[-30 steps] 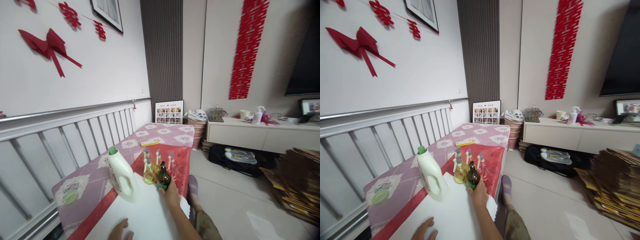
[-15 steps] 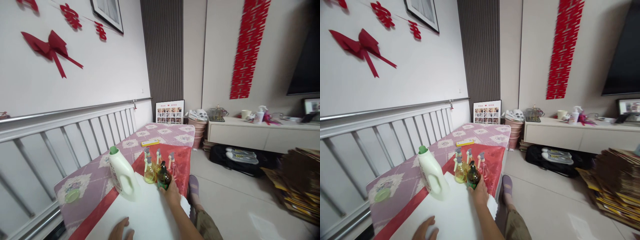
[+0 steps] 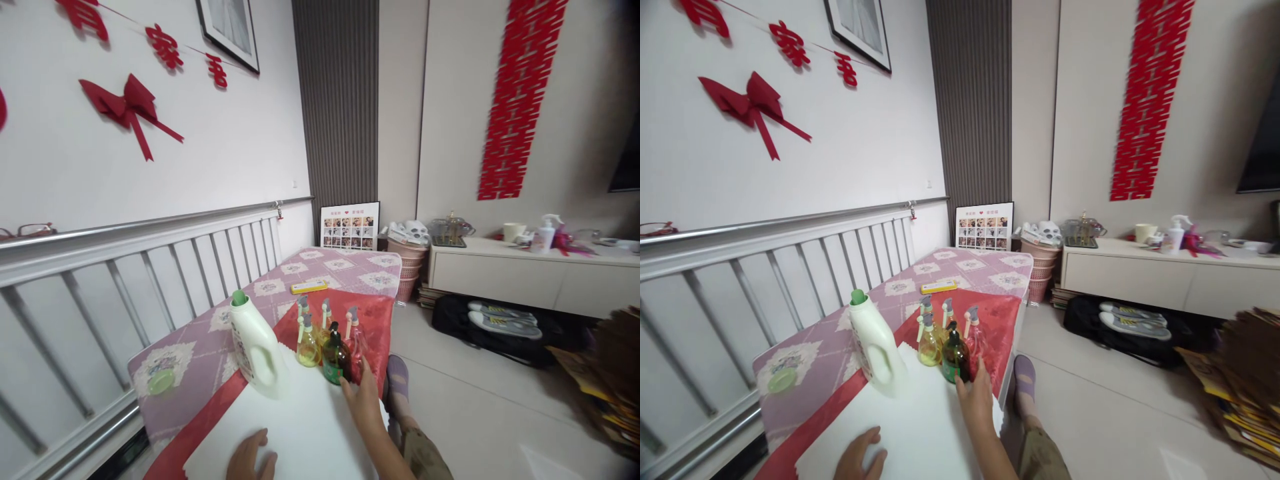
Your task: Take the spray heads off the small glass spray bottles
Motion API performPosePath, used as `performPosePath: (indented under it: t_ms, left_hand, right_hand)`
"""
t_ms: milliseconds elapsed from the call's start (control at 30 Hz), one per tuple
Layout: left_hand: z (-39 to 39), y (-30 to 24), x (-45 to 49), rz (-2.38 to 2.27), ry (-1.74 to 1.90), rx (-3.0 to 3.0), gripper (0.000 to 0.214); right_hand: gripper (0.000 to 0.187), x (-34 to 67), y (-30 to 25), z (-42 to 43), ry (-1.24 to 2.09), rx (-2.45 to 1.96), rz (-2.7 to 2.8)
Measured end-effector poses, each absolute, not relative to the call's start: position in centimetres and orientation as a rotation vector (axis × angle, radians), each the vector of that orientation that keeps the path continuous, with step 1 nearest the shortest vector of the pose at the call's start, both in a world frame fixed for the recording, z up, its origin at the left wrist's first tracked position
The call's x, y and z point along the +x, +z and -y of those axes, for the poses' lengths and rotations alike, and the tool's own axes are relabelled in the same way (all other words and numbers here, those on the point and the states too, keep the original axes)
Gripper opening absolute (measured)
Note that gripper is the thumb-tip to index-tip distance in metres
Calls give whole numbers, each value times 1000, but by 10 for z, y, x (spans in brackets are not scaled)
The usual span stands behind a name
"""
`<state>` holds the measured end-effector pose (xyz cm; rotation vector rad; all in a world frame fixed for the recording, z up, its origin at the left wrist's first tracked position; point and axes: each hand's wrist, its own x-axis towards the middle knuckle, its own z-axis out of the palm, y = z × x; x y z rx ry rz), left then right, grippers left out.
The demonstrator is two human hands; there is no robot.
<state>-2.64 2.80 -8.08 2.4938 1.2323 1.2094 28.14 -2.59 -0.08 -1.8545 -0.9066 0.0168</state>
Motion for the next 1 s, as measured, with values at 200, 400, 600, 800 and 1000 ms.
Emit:
performPosePath:
  t_ms: [200,400,600,800,1000]
  left_hand:
    - [-24,-64,-29,-1228,1145,2568,28]
    - [-15,-51,-25,-1330,1025,2470,31]
    - [-3,-28,-23,-1407,877,2373,36]
    - [3,-19,-19,-1452,817,2451,36]
    - [5,-21,-16,-1445,716,2519,38]
  right_hand:
    - [49,219,6,57,59,-1859,1234]
    - [68,168,30,68,402,-2124,1698]
    - [73,163,-1,68,425,-2084,1817]
    - [73,163,-2,70,406,-2089,1827]
    - [66,157,28,77,443,-2164,1831]
